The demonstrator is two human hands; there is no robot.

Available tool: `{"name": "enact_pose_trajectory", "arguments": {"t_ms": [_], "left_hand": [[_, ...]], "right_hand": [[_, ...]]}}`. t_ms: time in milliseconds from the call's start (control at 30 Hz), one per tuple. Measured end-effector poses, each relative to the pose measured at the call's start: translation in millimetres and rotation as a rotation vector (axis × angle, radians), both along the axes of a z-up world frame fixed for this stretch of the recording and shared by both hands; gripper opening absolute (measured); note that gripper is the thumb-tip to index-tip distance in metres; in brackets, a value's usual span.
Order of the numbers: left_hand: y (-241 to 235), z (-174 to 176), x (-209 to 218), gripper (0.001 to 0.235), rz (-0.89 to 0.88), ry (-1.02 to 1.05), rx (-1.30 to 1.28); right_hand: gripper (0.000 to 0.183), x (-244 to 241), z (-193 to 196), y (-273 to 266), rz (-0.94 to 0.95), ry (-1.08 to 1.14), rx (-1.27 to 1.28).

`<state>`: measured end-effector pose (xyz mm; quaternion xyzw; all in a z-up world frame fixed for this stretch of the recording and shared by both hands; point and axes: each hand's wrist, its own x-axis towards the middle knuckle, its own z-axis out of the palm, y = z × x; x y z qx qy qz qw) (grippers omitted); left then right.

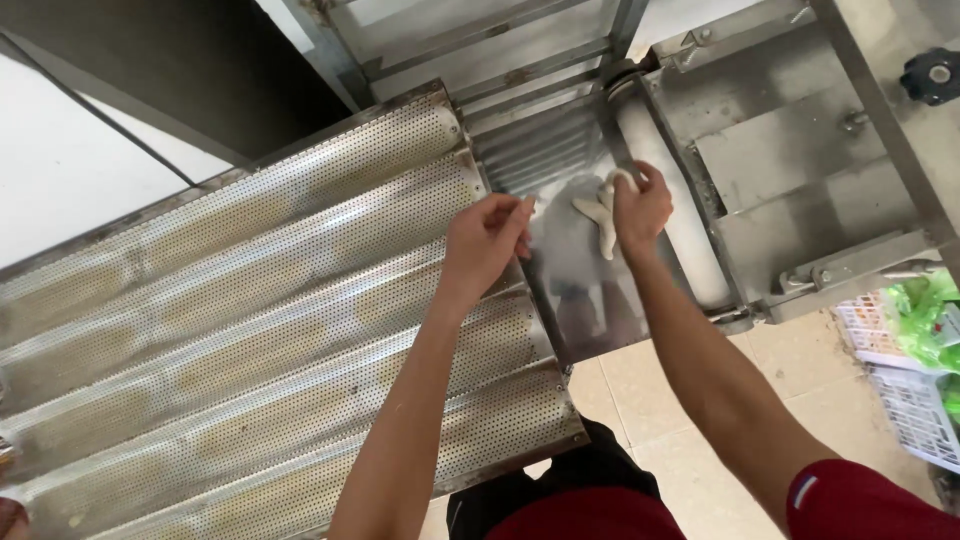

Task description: Forming dough balls into baguette shapes using a machine and placing them onto baking trays.

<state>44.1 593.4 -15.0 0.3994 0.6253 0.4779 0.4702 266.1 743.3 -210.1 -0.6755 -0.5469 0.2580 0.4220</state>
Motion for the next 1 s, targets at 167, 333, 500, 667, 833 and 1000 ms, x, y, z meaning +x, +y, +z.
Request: {"name": "enact_pose_trajectory", "arguments": {"t_ms": [167, 333, 500, 667, 833, 1000], "left_hand": [[26.0, 21.3, -13.9, 0.048, 0.085, -0.330, -0.078], [42.8, 31.1, -64.5, 0.069, 0.206, -0.767, 0.000], [13.6, 3.3, -156.1, 0.054, 0.240, -0.593, 0.012], [-6.5, -13.4, -227.8, 0.041, 0.319, -0.309, -0.052], [-10.7, -19.6, -240.4, 0.035, 0.420, 0.387, -0.090], [-17.1, -21.1, -235.0, 0.043, 0.487, 0.773, -0.029]], "right_hand": [[0.031, -17.2, 153.6, 13.8, 0.423, 0.624, -0.163], [0.032, -65.8, 240.0, -1.9, 0.842, 0.865, -0.281], [0.035, -148.3, 230.2, -14.8, 1.106, 0.400, -0.187], [0.035, -219.5, 208.0, -7.2, 1.148, -0.058, -0.039], [0.030, -226.5, 203.5, -5.8, 1.230, -0.280, 0.409], [0.027, -128.3, 138.9, 6.5, 0.764, 0.002, 0.132]]}}
